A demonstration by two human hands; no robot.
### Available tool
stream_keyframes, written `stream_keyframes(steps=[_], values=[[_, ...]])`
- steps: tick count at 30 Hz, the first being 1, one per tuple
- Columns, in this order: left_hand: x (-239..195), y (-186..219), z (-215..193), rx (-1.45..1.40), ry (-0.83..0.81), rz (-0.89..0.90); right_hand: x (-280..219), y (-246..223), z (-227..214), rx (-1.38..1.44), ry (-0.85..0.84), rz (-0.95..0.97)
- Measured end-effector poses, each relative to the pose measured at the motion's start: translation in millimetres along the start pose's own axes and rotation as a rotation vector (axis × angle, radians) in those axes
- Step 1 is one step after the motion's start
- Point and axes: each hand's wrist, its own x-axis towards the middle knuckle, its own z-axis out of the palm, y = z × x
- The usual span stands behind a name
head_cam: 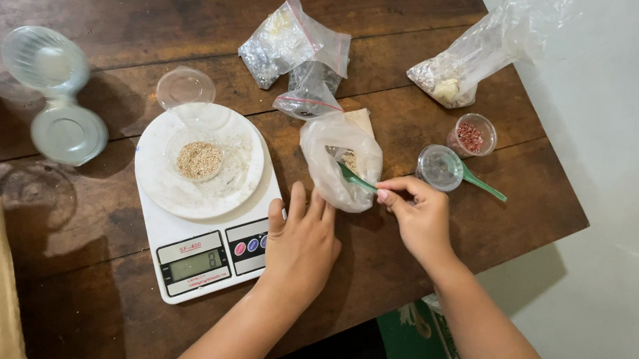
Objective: The person places a small plastic container on a digital scale and uses a green spoon to scoop grains from a plastic bag into the container. They repeatedly add and remove grains to reach a target weight, then set the filled container aside.
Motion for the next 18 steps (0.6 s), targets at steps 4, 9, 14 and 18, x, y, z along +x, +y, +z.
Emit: stream_keyframes(steps=[4, 9, 14, 18], values=[[0, 0, -3, -0.019, -0.001, 0.056, 2, -1, 4, 0.134, -0.046, 0.165], [0, -1, 1, -0.001, 0.014, 0.088, 10, 3, 9, 0.360, -0.037, 0.349], [0, 0, -6, -0.010, 0.128, 0.079, 15, 7, 10, 0.434, 0.025, 0.381], [-1, 0, -5, 0.000, 0.206, 0.056, 16, 2, 3, 0.440, 0.081, 0.384]])
